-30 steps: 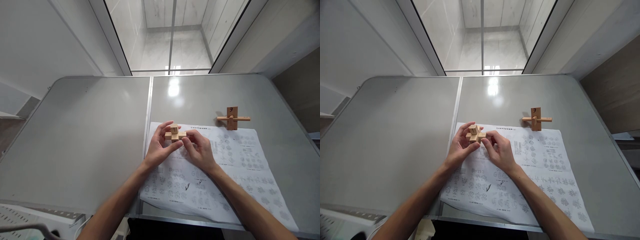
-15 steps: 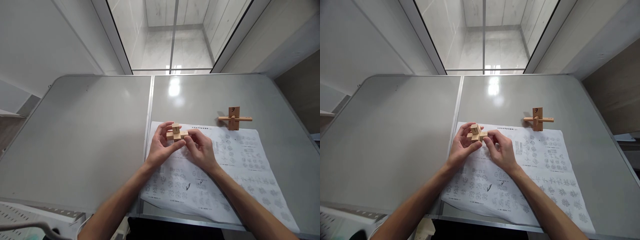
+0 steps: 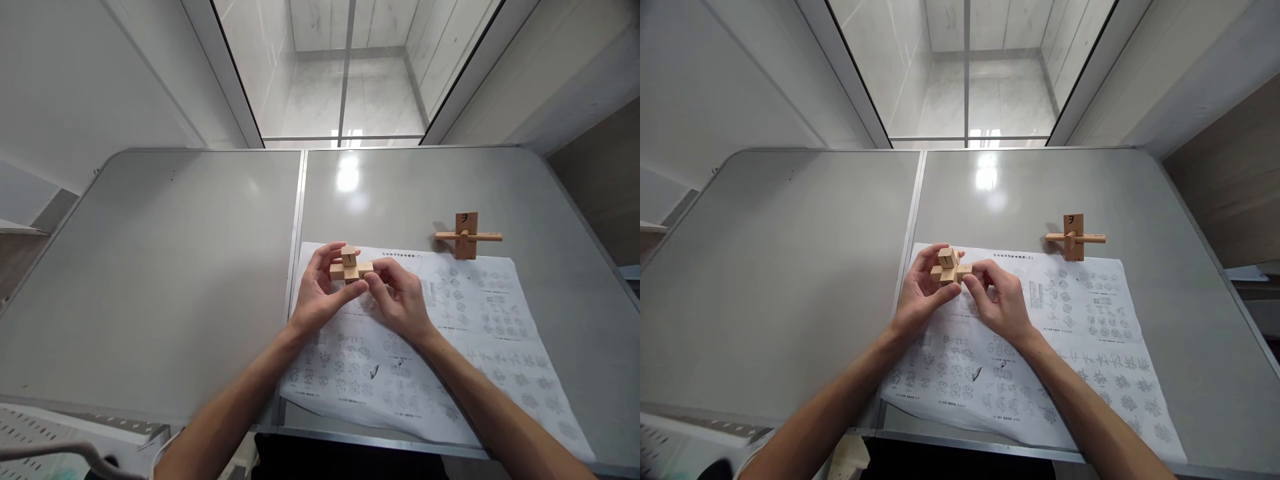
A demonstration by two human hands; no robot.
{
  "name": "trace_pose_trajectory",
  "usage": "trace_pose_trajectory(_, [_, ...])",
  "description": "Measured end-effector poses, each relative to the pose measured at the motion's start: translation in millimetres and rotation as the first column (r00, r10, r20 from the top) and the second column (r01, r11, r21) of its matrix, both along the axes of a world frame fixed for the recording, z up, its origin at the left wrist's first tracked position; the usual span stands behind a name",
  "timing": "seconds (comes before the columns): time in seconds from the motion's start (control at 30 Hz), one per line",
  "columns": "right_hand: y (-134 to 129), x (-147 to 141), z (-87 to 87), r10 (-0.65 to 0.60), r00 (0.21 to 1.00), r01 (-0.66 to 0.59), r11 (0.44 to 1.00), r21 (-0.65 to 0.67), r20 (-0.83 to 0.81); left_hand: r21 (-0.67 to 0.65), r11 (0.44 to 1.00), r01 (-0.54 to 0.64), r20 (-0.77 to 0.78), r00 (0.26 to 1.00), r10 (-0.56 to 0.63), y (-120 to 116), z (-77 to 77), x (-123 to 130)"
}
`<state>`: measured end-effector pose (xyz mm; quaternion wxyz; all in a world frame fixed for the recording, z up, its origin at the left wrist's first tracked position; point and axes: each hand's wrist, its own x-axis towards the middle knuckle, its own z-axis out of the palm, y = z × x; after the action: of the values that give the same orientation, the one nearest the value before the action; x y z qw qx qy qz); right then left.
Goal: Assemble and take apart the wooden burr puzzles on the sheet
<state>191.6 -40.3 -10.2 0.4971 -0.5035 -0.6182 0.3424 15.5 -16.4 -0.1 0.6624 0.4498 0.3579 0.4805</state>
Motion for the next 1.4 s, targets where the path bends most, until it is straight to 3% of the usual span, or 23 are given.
trace_pose_trajectory(0.27, [0.7, 1.7, 0.2, 0.032, 0.993, -0.042, 0.996, -0.083, -0.111, 0.041, 0.999, -0.021, -0.068, 0.997, 0.024, 0.4, 2.7, -0.2])
trace_pose_trajectory(0.63, [-0.7, -0.8, 0.6, 0.009, 0.999, -0.011, 0.999, -0.033, -0.038, 0.021, 0.997, -0.074, -0.045, 0.996, 0.075, -2.7, -1.6, 3.1])
trace_pose_trajectory(0.8, [-0.6, 2.8, -3.2, -0.019, 0.984, -0.004, 0.992, -0.129, -0.179, -0.048, 0.987, -0.152, 0.036, 0.987, 0.154, 6.2, -3.2, -4.8])
trace_pose_trajectory(0.93, [2.1, 6.4, -6.0, -0.039, 0.937, -0.032, 0.98, -0.196, -0.347, 0.034, 0.965, -0.26, -0.062, 0.963, 0.262, 11.4, -0.5, -10.1])
trace_pose_trajectory(1.1, [7.0, 9.2, -1.3, -0.033, 0.868, -0.088, 0.972, -0.219, -0.495, 0.212, 0.929, -0.302, -0.32, 0.877, 0.358, 7.9, -1.1, -6.2])
trace_pose_trajectory(1.23, [8.2, 9.9, -0.3, -0.038, 0.862, -0.098, 0.966, -0.24, -0.505, 0.388, 0.895, -0.219, -0.499, 0.766, 0.404, 6.2, -7.3, -6.9])
trace_pose_trajectory(1.4, [8.1, 10.7, -5.9, -0.033, 0.889, -0.096, 0.962, -0.257, -0.458, 0.533, 0.843, -0.073, -0.673, 0.568, 0.474, 6.8, -12.3, -10.3])
